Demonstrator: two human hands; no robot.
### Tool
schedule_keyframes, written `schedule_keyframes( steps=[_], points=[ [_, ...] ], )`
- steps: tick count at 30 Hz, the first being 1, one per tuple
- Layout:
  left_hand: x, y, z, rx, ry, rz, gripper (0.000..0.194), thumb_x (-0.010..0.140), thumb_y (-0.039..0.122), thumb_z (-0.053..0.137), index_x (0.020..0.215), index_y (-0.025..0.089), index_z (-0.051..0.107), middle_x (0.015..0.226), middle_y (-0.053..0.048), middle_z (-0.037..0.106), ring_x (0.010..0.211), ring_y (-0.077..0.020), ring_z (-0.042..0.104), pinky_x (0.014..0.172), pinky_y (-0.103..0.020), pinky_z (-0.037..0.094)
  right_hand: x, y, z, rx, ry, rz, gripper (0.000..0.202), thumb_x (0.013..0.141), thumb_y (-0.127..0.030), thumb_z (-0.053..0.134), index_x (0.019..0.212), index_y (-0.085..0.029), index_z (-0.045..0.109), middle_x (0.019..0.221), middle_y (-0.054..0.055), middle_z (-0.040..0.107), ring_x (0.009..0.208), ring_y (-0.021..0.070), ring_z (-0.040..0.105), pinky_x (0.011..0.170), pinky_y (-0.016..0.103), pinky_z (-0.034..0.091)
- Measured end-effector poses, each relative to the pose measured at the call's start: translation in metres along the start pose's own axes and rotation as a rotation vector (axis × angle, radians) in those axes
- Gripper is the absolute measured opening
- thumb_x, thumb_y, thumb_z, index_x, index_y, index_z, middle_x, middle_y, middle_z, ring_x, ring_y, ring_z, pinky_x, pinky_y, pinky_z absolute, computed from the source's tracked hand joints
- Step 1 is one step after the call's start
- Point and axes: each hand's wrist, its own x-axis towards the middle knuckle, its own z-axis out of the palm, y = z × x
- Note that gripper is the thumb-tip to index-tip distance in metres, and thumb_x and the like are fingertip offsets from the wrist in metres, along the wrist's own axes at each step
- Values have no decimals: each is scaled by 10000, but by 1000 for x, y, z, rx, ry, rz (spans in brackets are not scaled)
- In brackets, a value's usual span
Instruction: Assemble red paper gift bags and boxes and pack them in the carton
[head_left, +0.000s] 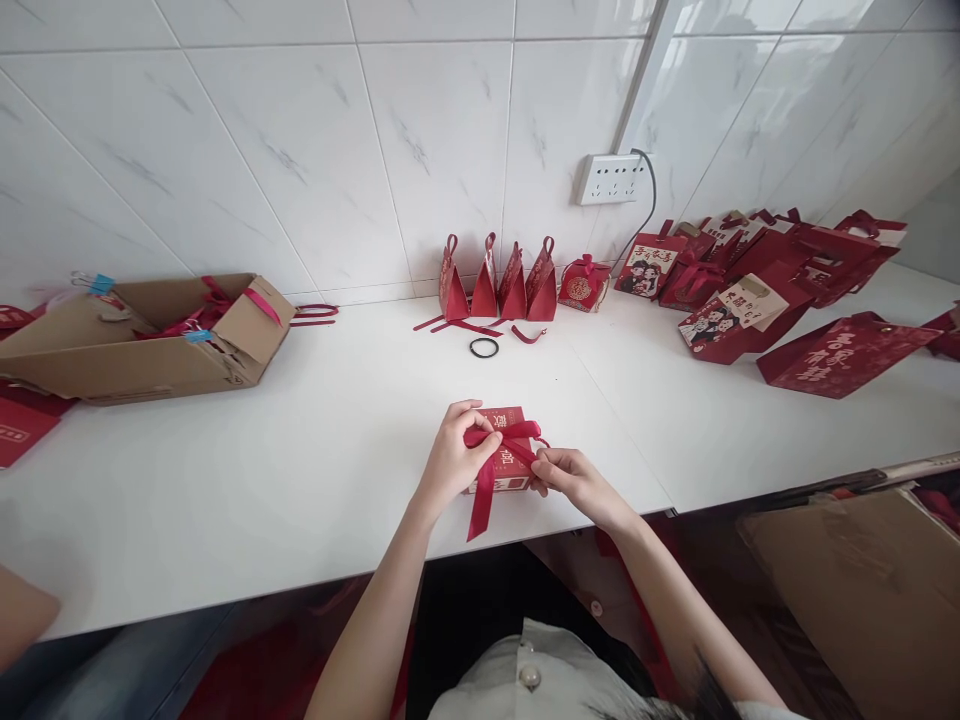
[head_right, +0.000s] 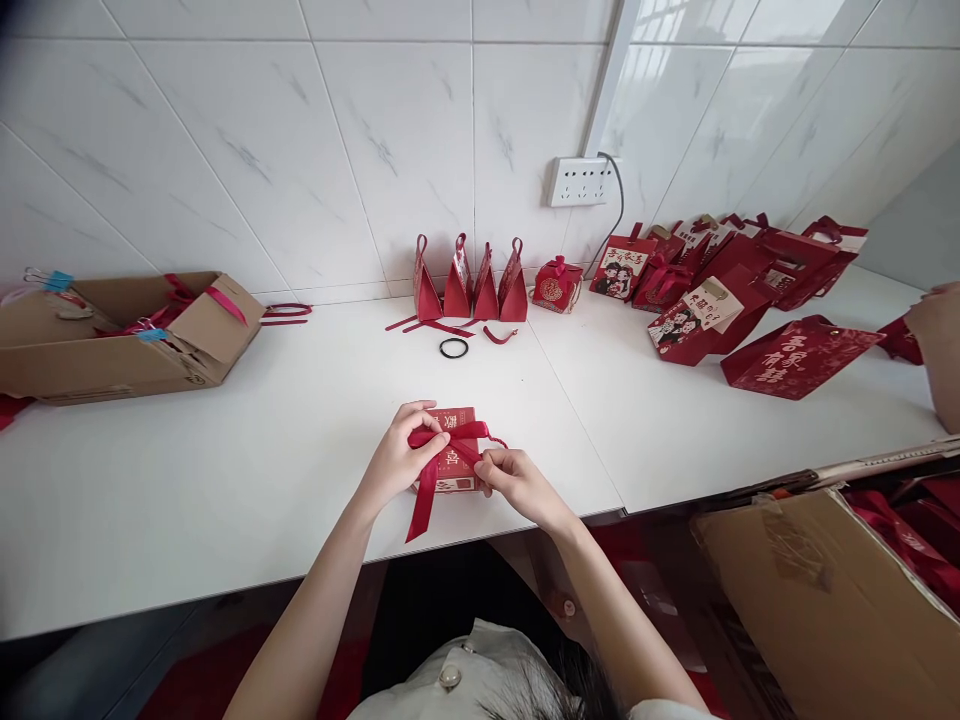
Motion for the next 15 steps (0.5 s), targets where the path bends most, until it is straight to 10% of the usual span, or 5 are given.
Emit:
schedule_keyframes(
  steps=[10,15],
  points=[
    [1,-2,1,-27,12,-1,93,797,232,588,715,208,550,1172,-58,511,1219,-226,475,1024,-391,394,-2,9,-1,-1,30,-8,510,803,-636,525,578,-180,491,654,36,551,657,171,492,662,297,399],
    [-2,-4,0,-73,24,4,112,834,318,569,786,217,572,1245,-57,512,1229,-222,475,1011,-372,408,-9,-1,2,-88,251,-22,532,831,-657,495,586,-192,416,547,-16,418,521,119,343,507,255,279]
  ],
)
